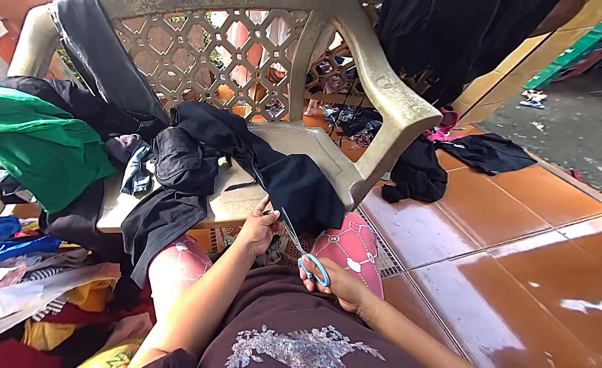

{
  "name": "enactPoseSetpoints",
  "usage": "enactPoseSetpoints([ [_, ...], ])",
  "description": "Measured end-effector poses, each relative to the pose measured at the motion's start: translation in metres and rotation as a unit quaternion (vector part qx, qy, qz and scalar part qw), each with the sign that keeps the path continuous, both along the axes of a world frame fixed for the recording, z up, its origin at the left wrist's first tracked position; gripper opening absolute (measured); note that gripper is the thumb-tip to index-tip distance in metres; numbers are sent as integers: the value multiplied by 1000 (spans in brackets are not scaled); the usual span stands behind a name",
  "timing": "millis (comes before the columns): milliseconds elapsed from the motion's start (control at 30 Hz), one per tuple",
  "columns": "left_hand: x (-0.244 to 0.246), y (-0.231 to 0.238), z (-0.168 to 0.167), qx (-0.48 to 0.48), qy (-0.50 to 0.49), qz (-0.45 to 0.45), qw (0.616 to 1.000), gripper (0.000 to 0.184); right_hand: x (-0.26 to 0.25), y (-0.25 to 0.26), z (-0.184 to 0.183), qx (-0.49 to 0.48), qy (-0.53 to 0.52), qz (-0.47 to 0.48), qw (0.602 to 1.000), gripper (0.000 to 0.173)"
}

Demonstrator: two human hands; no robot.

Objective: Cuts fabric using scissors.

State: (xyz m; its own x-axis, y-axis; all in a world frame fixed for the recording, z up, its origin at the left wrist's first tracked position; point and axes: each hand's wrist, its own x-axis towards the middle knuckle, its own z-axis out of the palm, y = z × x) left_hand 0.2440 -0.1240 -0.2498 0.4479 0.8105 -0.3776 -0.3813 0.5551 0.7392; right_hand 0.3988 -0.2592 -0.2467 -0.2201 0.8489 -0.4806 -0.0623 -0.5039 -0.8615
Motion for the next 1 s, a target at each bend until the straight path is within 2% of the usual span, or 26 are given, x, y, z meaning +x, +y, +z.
enactPoseSetpoints([
  [367,-2,-12,1,21,-4,-36,999,67,-4,16,1,11,-20,-16,1000,36],
  [600,-8,-9,-3,31,-13,-44,998,73,-3,14,-5,37,-36,-25,998,30],
  [800,-10,-7,-8,34,-33,-57,997,75,-2,14,-9,32,-23,-34,999,28],
  [933,-10,-9,-10,67,-27,-115,991,84,1,19,-10,18,19,-2,1000,34],
  [1000,-9,-11,-9,63,-34,-116,991,87,0,20,-11,22,38,-6,999,35],
])
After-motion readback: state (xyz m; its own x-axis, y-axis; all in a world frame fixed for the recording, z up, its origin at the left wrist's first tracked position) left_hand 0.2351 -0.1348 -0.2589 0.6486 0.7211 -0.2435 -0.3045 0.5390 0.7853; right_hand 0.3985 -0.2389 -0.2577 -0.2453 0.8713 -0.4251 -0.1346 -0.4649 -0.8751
